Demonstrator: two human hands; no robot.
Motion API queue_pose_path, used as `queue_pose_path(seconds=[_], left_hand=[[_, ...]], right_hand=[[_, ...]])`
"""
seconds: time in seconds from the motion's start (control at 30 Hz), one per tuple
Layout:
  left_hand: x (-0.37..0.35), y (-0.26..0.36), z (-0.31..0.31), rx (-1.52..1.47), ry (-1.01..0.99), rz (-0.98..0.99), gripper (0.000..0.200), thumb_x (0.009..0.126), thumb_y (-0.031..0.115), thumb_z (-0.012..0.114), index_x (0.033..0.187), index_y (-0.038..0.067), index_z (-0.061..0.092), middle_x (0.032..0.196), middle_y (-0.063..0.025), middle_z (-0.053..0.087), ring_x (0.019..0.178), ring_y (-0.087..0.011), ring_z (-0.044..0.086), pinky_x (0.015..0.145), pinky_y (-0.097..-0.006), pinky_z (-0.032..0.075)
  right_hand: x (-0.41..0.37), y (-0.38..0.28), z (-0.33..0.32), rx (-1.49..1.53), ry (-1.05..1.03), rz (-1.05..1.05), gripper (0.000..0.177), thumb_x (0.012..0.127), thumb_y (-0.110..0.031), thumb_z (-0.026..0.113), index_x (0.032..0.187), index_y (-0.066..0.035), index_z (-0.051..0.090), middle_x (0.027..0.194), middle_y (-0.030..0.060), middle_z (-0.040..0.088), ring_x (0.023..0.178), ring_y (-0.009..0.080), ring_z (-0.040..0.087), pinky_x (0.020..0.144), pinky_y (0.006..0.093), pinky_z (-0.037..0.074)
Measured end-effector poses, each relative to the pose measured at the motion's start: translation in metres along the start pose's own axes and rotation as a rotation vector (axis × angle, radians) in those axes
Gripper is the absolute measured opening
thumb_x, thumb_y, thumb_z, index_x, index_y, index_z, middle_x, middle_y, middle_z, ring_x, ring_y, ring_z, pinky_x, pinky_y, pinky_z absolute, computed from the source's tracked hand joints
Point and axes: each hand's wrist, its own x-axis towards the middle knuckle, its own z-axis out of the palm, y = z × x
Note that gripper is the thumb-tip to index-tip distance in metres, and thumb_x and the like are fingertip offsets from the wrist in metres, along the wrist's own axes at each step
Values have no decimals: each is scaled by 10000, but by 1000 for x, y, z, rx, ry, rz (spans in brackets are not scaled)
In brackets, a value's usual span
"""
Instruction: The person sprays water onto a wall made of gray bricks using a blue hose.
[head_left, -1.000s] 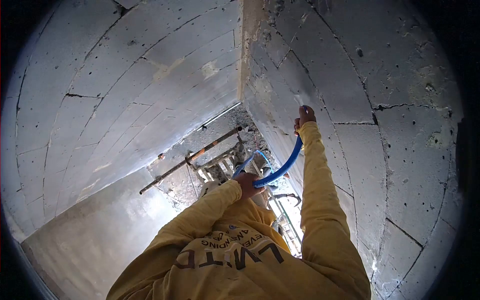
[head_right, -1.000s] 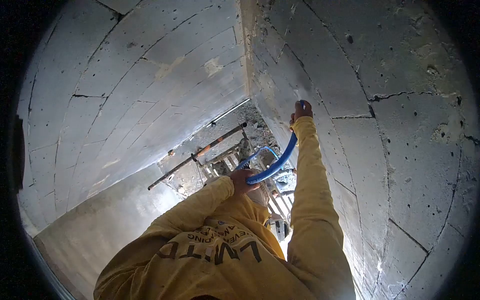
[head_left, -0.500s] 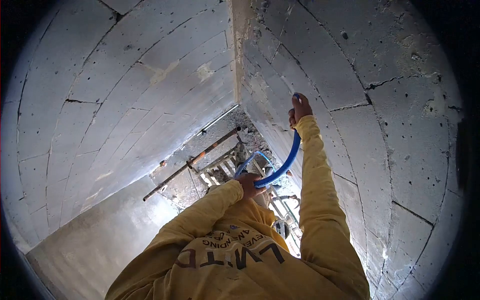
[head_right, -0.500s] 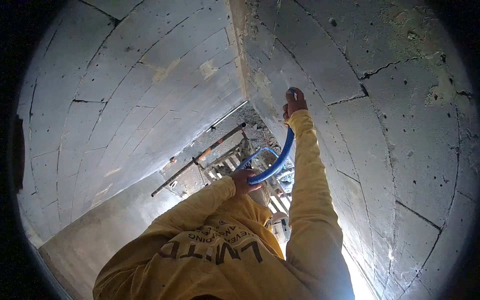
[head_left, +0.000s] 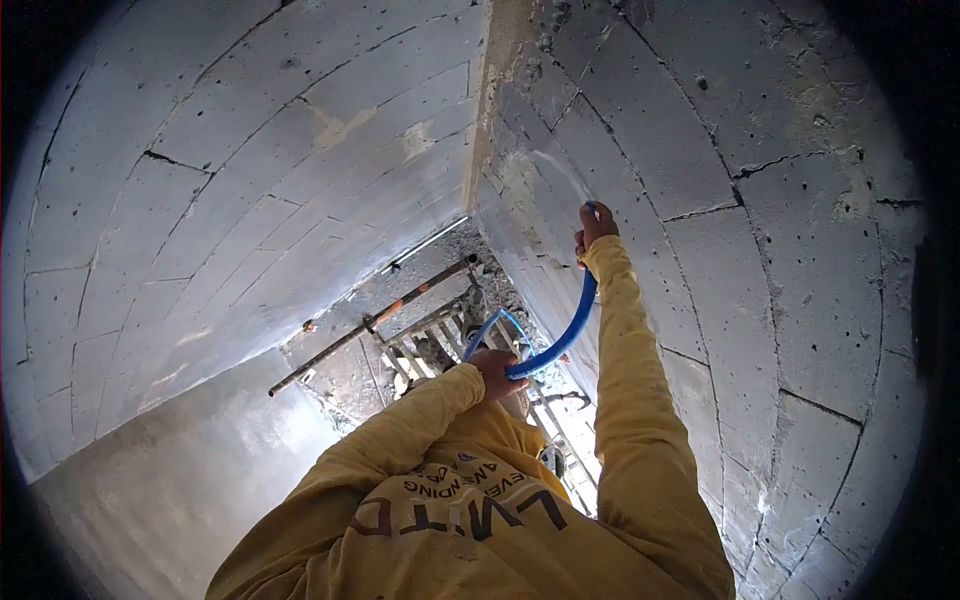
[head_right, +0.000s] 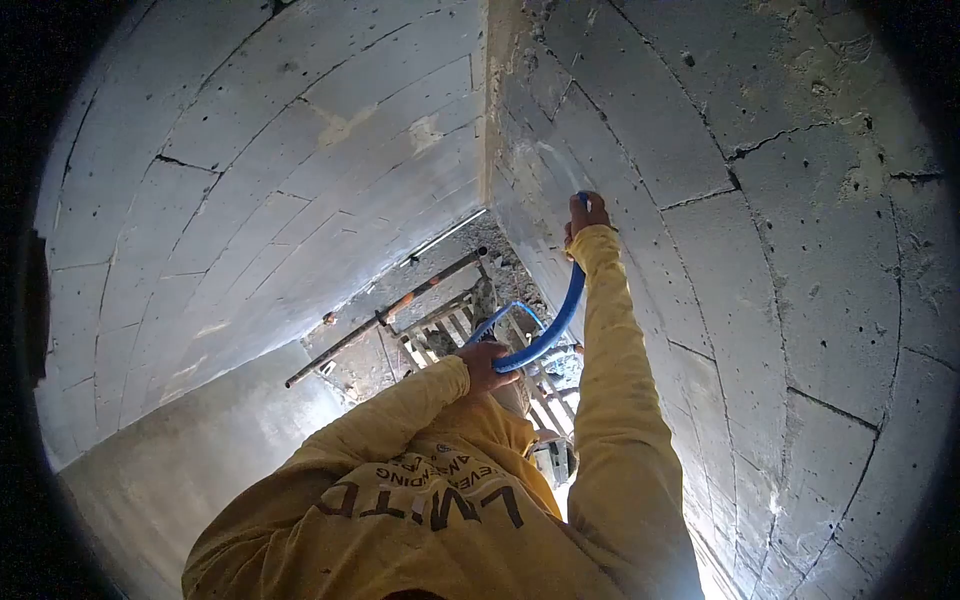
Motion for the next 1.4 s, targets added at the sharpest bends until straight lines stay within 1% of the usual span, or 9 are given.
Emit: queue_pose_path(seconds=[0.13,0.23,0.33,0.43,0.53,0.93,1.03,1.23,1.4], left_hand=[[-14,4,-1,-110,-27,-14,376,758,441,636,897,92,660,870,-155,658,869,-322,633,811,-409,472],[-14,-4,8,-47,-41,2,385,764,439,627,916,87,660,874,-156,662,877,-316,635,821,-403,470],[-18,-6,12,-33,-19,7,385,771,435,618,922,82,654,884,-159,660,886,-315,633,826,-402,470],[-15,-7,16,-28,-146,-48,396,776,443,607,931,81,647,896,-161,655,905,-321,625,831,-405,468],[-22,-10,23,-52,25,42,315,748,405,661,816,98,652,826,-143,647,829,-314,620,740,-393,478],[-38,-12,23,-41,-35,15,349,765,435,635,853,97,649,886,-156,650,885,-332,620,800,-413,470],[-39,-12,23,-29,-66,-4,357,761,441,634,862,99,648,889,-155,653,886,-331,622,807,-414,471],[-43,-11,25,-53,-77,-2,379,751,452,639,860,88,642,891,-157,654,880,-331,624,802,-415,475],[-47,-6,18,-64,-105,-7,381,761,447,636,858,79,640,883,-160,652,878,-335,624,796,-412,474]], right_hand=[[-14,3,2,-17,-32,12,320,895,-347,515,1181,-216,457,547,53,460,374,161,420,324,350,343],[-25,1,6,45,-77,-10,323,894,-342,517,1184,-219,445,542,48,440,372,163,404,321,347,332],[-30,-1,9,0,-90,-24,369,902,-370,507,1239,-244,425,569,40,471,382,142,409,352,349,353],[-35,0,13,-29,-60,-5,354,901,-367,510,1225,-243,437,563,35,465,380,140,401,355,348,355],[-37,4,13,-92,-64,-11,347,897,-367,516,1214,-243,445,567,38,468,383,144,406,352,349,357],[-29,32,19,-179,-3,4,338,881,-376,523,1182,-239,449,593,44,483,398,156,433,345,355,369],[-23,42,15,-187,-27,-3,391,864,-361,538,1215,-208,462,628,89,526,457,210,509,368,388,436],[-24,48,17,-263,-68,66,406,860,-365,533,1225,-209,451,662,92,542,485,208,527,371,407,443],[-17,57,17,-243,-64,49,396,855,-361,534,1213,-212,452,657,88,536,498,202,528,367,408,448]])
